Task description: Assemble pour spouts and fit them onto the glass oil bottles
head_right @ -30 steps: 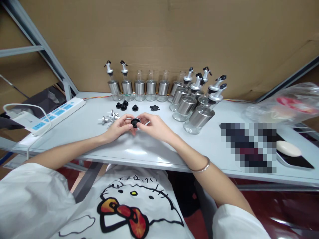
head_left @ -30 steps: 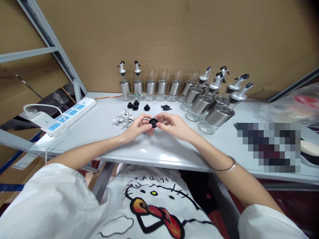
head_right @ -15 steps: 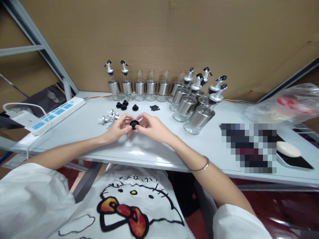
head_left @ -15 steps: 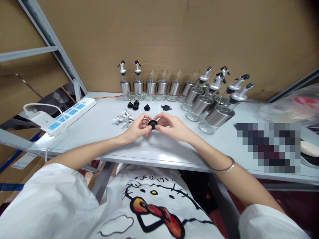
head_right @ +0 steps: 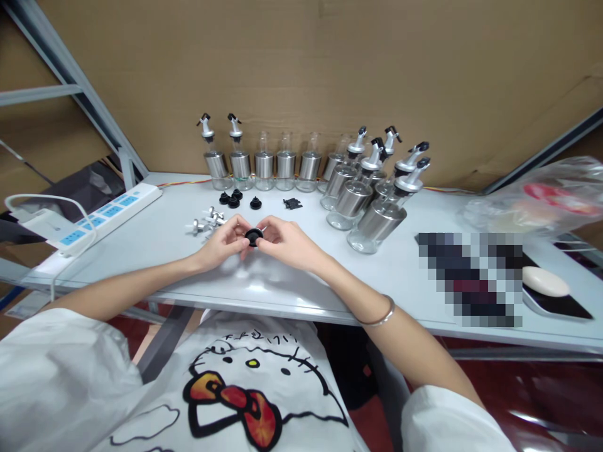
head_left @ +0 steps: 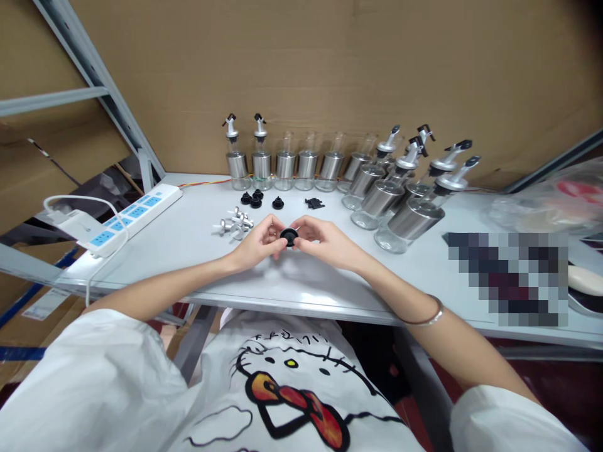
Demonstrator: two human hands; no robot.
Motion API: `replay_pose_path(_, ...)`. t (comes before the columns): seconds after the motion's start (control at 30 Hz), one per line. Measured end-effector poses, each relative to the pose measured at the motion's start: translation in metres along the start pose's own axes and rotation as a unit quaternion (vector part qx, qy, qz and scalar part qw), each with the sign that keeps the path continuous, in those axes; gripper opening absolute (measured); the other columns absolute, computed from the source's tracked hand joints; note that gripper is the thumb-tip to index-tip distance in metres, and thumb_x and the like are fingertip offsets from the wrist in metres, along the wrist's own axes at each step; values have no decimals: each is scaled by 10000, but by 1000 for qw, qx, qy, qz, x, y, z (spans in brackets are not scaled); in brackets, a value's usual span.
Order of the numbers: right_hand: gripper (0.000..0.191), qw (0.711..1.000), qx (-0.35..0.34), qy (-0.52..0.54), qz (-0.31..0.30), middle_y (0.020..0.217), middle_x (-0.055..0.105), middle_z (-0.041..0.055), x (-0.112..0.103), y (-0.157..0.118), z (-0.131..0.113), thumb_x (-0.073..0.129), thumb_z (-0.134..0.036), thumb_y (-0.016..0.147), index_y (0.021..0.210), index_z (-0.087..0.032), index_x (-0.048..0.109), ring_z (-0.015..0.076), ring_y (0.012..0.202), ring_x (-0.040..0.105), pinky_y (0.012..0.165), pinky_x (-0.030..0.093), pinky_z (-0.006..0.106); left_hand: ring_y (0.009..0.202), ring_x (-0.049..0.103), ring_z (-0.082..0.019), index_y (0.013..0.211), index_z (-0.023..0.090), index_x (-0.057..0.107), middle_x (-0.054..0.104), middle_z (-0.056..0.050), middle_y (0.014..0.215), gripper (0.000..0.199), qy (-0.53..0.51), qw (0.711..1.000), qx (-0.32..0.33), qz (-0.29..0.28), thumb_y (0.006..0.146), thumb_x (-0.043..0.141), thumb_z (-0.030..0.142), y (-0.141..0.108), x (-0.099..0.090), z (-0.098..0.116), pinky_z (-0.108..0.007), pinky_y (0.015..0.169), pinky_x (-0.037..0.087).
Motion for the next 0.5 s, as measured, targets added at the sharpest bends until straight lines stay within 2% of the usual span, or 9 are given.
replay_pose_path(0.13, 231, 1000, -2, 12, -18, 734, 660, 5, 3, -2, -2, 540, -322, 772, 960, -192, 511, 164, 709, 622, 683, 465, 303, 497, 482, -54, 847, 189, 413, 525, 69, 665, 426, 10, 1000, -3, -3, 707, 719, 450, -3, 1, 2, -214, 554, 420)
replay_pose_path(0.27, 195, 1000, 5, 6, -29, 749, 679, 2, 6, -3, -1, 556, -276, 739, 906, -209, 481, 165, 718, 628, 674, 455, 292, 506, 442, -50, 836, 186, 414, 502, 70, 650, 404, 31, 999, -2, -17, 699, 723, 407, -5, 6, 6, -188, 510, 348)
replay_pose_path(0.5, 173, 999, 7, -12, -40, 683, 657, -8, 6, -4, -5, 554, -261, 707, 823, -220, 433, 170, 680, 607, 602, 411, 266, 544, 427, -54, 844, 186, 404, 504, 61, 678, 390, 41, 998, 14, -48, 731, 690, 425, -6, 10, 5, -188, 532, 324)
Point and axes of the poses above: each hand's wrist, its own y-axis towards the middle knuckle, its own x-axis out of the palm, z = x × y, the point moved 6 cm from there along y, towards the middle knuckle
